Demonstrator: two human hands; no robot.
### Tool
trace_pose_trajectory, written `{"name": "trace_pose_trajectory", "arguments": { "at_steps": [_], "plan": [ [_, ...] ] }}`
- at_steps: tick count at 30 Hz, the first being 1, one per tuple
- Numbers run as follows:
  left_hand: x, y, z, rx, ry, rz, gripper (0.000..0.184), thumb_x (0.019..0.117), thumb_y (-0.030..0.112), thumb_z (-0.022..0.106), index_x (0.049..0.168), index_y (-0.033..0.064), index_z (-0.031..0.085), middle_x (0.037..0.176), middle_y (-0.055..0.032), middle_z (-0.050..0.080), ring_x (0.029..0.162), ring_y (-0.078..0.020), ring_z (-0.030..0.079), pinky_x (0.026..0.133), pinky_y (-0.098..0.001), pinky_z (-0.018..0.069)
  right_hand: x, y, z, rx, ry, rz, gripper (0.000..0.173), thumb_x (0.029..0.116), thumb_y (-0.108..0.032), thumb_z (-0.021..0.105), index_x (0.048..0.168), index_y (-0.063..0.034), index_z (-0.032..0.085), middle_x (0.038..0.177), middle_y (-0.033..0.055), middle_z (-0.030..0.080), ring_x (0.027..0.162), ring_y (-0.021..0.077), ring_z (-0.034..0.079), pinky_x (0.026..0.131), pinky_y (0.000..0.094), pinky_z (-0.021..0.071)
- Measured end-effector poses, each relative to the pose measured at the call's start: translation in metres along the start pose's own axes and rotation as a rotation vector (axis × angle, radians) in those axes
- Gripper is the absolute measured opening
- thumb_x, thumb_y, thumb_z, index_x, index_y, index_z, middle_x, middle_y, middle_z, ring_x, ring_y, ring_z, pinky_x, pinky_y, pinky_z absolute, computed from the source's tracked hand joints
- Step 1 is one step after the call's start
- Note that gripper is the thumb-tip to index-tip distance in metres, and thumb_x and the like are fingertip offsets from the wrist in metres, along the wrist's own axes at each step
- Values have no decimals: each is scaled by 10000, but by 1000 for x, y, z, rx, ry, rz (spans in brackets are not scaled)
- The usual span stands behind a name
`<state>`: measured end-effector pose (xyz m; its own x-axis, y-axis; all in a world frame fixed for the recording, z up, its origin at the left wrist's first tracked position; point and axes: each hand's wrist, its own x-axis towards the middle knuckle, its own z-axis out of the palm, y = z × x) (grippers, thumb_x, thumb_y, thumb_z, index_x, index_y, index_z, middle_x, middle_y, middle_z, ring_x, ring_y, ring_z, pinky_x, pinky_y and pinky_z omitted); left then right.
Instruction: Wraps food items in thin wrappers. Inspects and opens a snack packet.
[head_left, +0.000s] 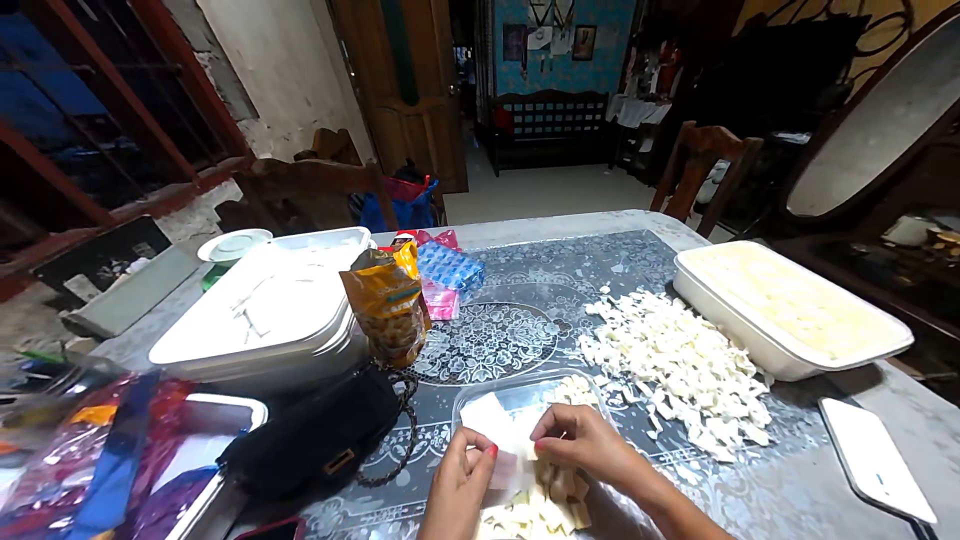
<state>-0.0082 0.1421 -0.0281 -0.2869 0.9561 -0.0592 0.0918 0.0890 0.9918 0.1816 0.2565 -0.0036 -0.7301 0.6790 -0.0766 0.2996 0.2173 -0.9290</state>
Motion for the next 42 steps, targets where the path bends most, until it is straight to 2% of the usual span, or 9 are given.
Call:
{"name": "trace_pose_trajectory", "arguments": {
  "at_steps": [5,10,15,18,21,27,34,39,42],
  "plan": [
    [-6,-7,14,8,25,32,107,1004,67,534,1067,-16,517,609,53,474,520,-25,466,545,-217,433,-4,0,26,-49,28,-61,179,965,-102,656,1064,39,702,892,99,705,775,98,647,760,271,539],
    [-9,-5,19,-59,84,45,277,888,-12,705,1091,-20,516,729,-23,675,639,-70,659,648,-257,563,-2,11,33,-77,160,-229,161,925,-101,691,1004,28,747,1175,186,680,1073,218,649,918,342,534],
    [-6,-5,12,-30,45,139,143,897,-10,672,1039,-18,686,839,-6,709,703,-18,656,681,-199,562,1,8,27,192,166,-195,172,990,-102,591,1102,22,632,965,28,684,829,42,655,760,231,558],
    [-3,-8,10,-42,1,110,97,838,-22,690,926,14,673,793,24,655,651,1,582,620,-172,501,-1,13,36,-102,141,-299,198,972,-96,624,1087,58,675,996,153,711,845,191,679,784,345,558],
    [0,1,5,-241,-75,-84,139,885,-41,678,1003,4,620,832,-19,702,710,-97,698,699,-275,613,1,17,37,-297,93,-436,171,954,-106,653,1031,36,707,1067,207,712,1062,353,670,943,480,526],
    [-2,11,4,-316,-83,-171,261,931,-90,606,1181,-25,566,801,-35,736,720,-120,729,731,-295,623,1,9,31,137,69,-175,407,893,-83,728,1250,54,589,1101,134,671,887,110,662,787,276,560],
    [0,4,3,-147,56,-30,61,871,-29,703,915,4,675,769,-13,707,664,-78,686,666,-250,597,1,4,20,259,92,-20,230,894,-19,685,1119,22,657,1004,50,690,851,74,669,792,273,573],
    [-2,8,4,-130,-13,-26,296,935,46,658,1214,-47,630,927,-51,732,776,-88,693,738,-273,584,0,1,16,303,53,53,175,904,-28,686,1075,7,672,949,21,692,806,61,664,768,266,573],
    [-5,4,10,-148,-64,-57,205,925,1,675,1126,-34,690,935,-57,746,787,-88,718,762,-270,611,-1,4,27,195,43,-20,131,921,-42,678,1035,24,678,932,37,696,797,50,654,756,245,556]
  ]
}}
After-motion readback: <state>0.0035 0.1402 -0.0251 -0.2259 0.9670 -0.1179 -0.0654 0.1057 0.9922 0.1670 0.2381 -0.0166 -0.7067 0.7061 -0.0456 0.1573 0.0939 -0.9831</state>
